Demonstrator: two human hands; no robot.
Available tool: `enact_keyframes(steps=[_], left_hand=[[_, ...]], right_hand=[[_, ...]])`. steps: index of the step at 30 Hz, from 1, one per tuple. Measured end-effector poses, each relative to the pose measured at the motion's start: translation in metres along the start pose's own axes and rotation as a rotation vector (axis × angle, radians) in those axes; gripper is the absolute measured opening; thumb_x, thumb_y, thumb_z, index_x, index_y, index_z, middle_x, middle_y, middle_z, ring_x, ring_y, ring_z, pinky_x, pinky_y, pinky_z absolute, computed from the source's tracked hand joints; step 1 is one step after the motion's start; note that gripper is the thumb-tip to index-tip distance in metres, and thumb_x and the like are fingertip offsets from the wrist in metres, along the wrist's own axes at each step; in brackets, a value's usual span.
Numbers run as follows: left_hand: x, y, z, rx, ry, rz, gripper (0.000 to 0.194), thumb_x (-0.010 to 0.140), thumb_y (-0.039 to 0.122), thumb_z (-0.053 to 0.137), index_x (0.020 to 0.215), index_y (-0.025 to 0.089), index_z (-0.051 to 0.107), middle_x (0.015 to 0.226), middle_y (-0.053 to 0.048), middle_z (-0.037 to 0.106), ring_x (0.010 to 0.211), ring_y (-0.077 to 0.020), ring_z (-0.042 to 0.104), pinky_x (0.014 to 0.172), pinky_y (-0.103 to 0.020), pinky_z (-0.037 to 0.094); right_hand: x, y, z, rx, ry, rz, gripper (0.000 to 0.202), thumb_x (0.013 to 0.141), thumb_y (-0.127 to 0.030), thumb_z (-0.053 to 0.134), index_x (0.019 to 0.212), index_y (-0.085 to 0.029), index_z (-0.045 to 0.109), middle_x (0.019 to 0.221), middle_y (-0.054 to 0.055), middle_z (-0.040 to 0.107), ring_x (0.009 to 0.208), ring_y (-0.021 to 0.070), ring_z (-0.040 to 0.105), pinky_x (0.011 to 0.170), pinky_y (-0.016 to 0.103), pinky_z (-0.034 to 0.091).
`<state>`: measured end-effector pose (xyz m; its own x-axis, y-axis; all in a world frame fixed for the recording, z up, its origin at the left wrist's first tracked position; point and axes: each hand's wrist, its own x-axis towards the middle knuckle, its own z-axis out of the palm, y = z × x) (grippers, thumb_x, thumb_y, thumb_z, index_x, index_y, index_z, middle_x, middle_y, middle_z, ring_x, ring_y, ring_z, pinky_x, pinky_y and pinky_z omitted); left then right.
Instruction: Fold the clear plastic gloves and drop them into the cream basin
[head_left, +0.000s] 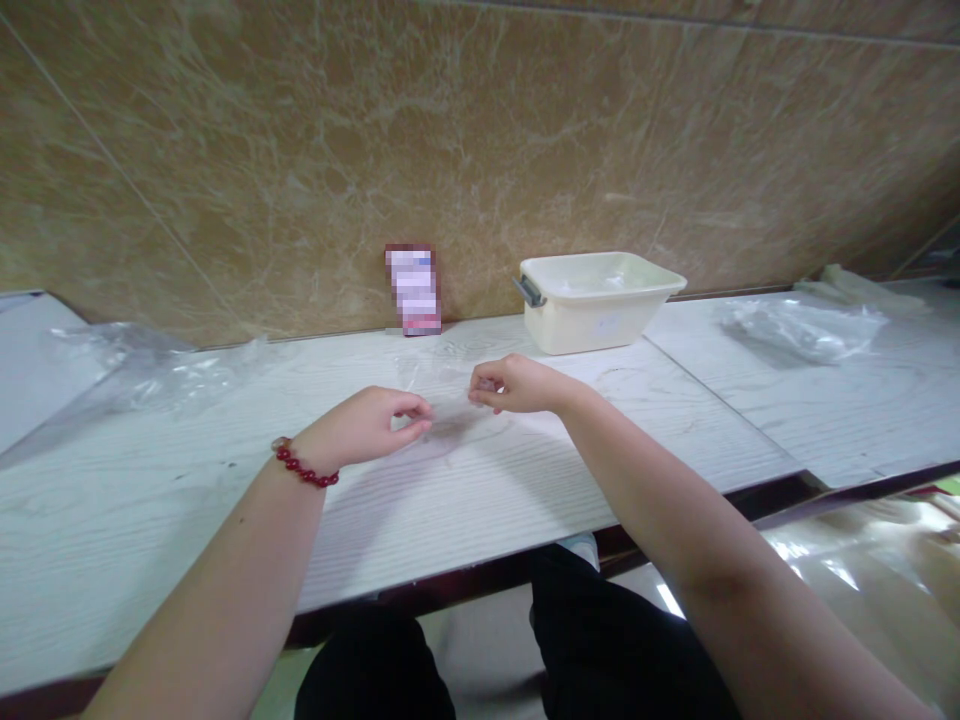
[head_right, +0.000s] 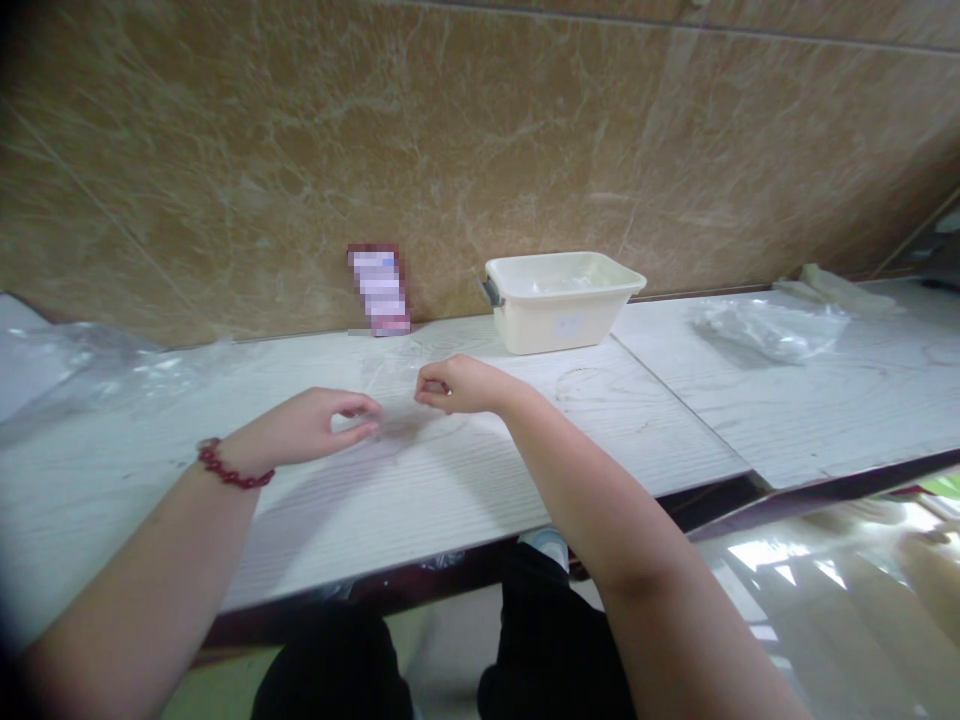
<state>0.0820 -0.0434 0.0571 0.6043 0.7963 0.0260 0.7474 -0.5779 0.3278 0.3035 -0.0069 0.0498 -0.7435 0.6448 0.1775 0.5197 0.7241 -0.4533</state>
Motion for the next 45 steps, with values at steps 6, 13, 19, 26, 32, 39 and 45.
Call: enact_keyframes(steps=[6, 13, 19, 26, 32, 39, 45], left_hand=[[-0.004, -0.007, -0.009, -0.010, -0.086, 0.009, 0.032, 0.077, 0.038, 0.039, 0.090, 0.021, 0.062, 0.087, 0.000, 0.065, 0.077, -0.0125, 0.058, 0.070, -0.021, 0.040], [-0.006, 0.004, -0.009, -0.052, -0.146, 0.082, 0.029, 0.078, 0.036, 0.038, 0.082, 0.020, 0.062, 0.076, 0.002, 0.064, 0.067, -0.0099, 0.056, 0.062, -0.019, 0.038], [-0.006, 0.008, -0.011, -0.101, -0.139, 0.056, 0.029, 0.077, 0.036, 0.036, 0.078, 0.018, 0.060, 0.067, 0.003, 0.061, 0.059, -0.0092, 0.053, 0.056, -0.020, 0.037], [-0.010, 0.007, -0.013, -0.148, -0.169, 0.089, 0.032, 0.068, 0.043, 0.049, 0.091, 0.022, 0.059, 0.091, 0.000, 0.062, 0.082, -0.0147, 0.055, 0.074, -0.024, 0.039], [-0.015, 0.004, -0.016, -0.055, -0.208, 0.118, 0.063, 0.056, 0.049, 0.059, 0.113, 0.024, 0.047, 0.117, -0.003, 0.049, 0.106, -0.0211, 0.044, 0.090, -0.031, 0.030], [-0.019, -0.003, -0.021, -0.055, -0.183, 0.060, 0.067, 0.058, 0.049, 0.057, 0.118, 0.024, 0.041, 0.122, -0.003, 0.045, 0.109, -0.0211, 0.042, 0.091, -0.031, 0.030], [-0.011, -0.008, -0.014, -0.097, -0.098, -0.049, 0.039, 0.072, 0.046, 0.041, 0.101, 0.022, 0.055, 0.100, -0.002, 0.059, 0.091, -0.0178, 0.053, 0.081, -0.028, 0.037]], right_hand=[[-0.002, 0.005, -0.002, -0.012, -0.059, -0.091, 0.033, 0.069, -0.038, 0.054, 0.097, -0.020, 0.056, 0.094, 0.002, 0.061, 0.083, 0.0129, 0.056, 0.071, 0.023, 0.039], [-0.003, 0.013, 0.001, -0.123, -0.159, -0.051, 0.064, 0.060, -0.043, 0.062, 0.119, -0.024, 0.043, 0.125, 0.003, 0.042, 0.121, 0.0213, 0.026, 0.094, 0.033, 0.027], [-0.001, 0.006, 0.004, -0.059, -0.266, -0.093, 0.052, 0.067, -0.038, 0.056, 0.117, -0.025, 0.045, 0.118, 0.003, 0.049, 0.109, 0.0182, 0.043, 0.089, 0.028, 0.032], [0.001, 0.006, 0.006, 0.047, -0.319, -0.077, 0.026, 0.073, -0.026, 0.049, 0.097, -0.023, 0.061, 0.099, 0.000, 0.061, 0.083, 0.0122, 0.057, 0.074, 0.021, 0.039], [0.001, 0.009, 0.003, 0.085, -0.289, -0.094, 0.028, 0.075, -0.028, 0.048, 0.101, -0.023, 0.059, 0.114, 0.000, 0.053, 0.093, 0.0121, 0.054, 0.077, 0.020, 0.038], [0.002, 0.011, 0.003, 0.066, -0.178, -0.031, 0.026, 0.077, -0.027, 0.046, 0.098, -0.020, 0.061, 0.090, 0.001, 0.064, 0.074, 0.0103, 0.056, 0.068, 0.020, 0.039], [0.002, 0.016, 0.003, 0.121, -0.056, -0.038, 0.025, 0.078, -0.028, 0.045, 0.095, -0.020, 0.061, 0.092, 0.001, 0.063, 0.082, 0.0112, 0.055, 0.072, 0.021, 0.039]])
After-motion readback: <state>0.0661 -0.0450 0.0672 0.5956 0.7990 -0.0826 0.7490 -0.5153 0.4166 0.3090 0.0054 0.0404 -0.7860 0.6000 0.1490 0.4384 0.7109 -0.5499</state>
